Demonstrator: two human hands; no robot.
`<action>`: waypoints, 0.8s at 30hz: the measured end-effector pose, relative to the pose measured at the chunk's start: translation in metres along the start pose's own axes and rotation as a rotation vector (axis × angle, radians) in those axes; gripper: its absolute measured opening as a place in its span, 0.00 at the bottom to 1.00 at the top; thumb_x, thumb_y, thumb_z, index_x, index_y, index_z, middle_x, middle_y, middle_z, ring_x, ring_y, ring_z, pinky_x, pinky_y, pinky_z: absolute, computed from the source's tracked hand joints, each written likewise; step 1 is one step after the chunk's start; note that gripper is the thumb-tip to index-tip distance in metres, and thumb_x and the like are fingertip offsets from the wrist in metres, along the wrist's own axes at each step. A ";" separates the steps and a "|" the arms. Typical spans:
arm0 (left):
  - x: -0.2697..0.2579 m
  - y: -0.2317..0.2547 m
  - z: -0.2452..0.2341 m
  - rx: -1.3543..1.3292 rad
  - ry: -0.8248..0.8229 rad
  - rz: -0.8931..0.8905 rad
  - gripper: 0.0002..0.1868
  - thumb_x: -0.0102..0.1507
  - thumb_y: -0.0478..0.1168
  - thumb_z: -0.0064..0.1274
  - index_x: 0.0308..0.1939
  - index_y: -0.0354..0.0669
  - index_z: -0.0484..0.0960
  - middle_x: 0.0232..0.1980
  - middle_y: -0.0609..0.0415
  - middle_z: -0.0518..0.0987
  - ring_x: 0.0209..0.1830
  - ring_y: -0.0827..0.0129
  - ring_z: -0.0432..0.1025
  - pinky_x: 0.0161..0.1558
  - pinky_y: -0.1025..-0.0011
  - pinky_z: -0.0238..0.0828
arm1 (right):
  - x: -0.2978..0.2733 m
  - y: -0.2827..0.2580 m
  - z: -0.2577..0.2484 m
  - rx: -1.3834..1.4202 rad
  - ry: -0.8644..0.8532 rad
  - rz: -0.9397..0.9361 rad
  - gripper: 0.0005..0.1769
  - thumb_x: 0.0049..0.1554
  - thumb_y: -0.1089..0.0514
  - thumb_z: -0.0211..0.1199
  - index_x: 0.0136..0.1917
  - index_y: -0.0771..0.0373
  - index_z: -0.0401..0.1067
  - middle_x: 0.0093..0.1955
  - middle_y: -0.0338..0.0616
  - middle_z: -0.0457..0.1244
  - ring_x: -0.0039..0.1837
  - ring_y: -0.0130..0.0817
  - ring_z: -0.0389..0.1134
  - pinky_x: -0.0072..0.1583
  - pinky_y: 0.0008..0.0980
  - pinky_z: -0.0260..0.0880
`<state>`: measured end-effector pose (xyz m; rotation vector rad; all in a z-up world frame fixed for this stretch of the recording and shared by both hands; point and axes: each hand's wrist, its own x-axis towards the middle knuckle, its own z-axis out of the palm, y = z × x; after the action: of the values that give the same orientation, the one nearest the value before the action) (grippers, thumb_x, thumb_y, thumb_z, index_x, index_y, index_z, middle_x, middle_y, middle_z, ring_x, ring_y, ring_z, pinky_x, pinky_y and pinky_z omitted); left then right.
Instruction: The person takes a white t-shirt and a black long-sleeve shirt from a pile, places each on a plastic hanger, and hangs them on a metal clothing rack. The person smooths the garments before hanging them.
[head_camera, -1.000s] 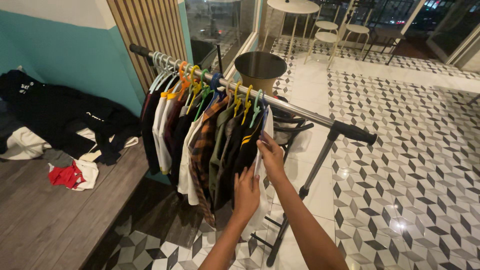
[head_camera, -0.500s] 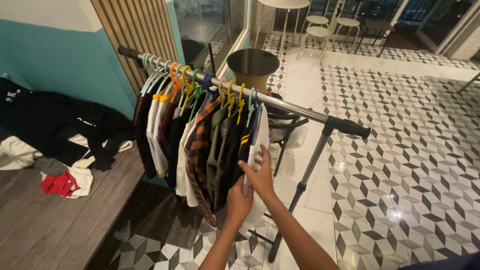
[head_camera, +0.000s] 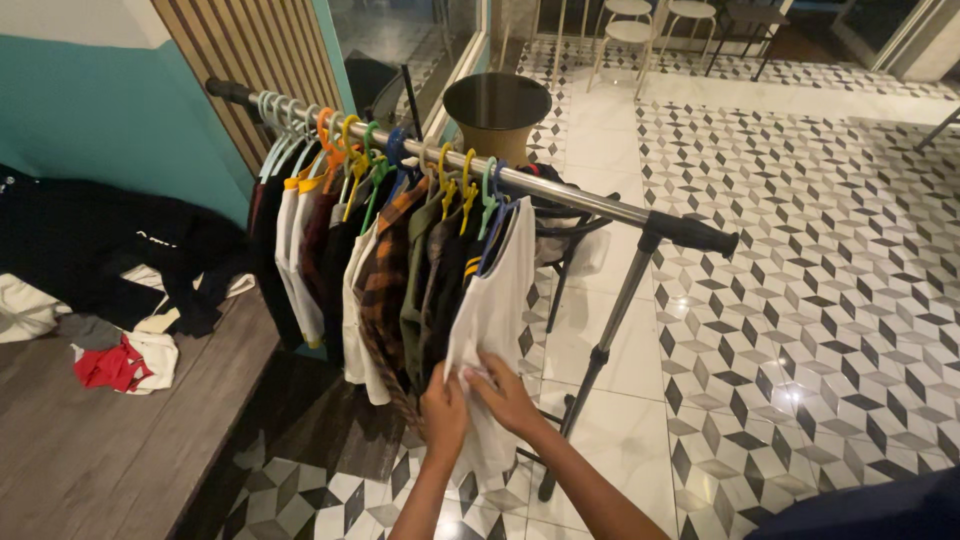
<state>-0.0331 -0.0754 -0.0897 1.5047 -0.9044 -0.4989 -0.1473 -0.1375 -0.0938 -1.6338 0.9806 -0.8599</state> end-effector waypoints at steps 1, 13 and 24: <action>0.001 -0.001 -0.001 0.042 0.024 -0.051 0.14 0.69 0.38 0.44 0.55 0.38 0.79 0.30 0.41 0.82 0.27 0.59 0.77 0.33 0.63 0.70 | -0.001 0.008 -0.002 0.023 -0.081 0.113 0.31 0.64 0.44 0.60 0.72 0.65 0.64 0.54 0.45 0.69 0.55 0.29 0.70 0.57 0.28 0.70; -0.007 0.033 0.001 0.284 0.193 0.049 0.16 0.63 0.44 0.57 0.49 0.38 0.83 0.46 0.41 0.85 0.44 0.49 0.80 0.45 0.59 0.74 | -0.031 0.132 -0.035 -0.475 -0.799 0.247 0.28 0.62 0.41 0.59 0.65 0.62 0.70 0.59 0.52 0.67 0.59 0.43 0.70 0.59 0.40 0.70; -0.011 0.037 -0.011 0.401 0.316 0.058 0.18 0.68 0.40 0.49 0.61 0.39 0.77 0.55 0.41 0.79 0.50 0.45 0.75 0.51 0.55 0.69 | 0.044 0.197 -0.082 -0.318 -0.140 0.224 0.22 0.60 0.46 0.60 0.64 0.58 0.75 0.56 0.49 0.72 0.57 0.39 0.74 0.60 0.38 0.71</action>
<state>-0.0406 -0.0576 -0.0539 1.8497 -0.8239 -0.0289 -0.2390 -0.2423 -0.2608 -1.7798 1.2195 -0.4479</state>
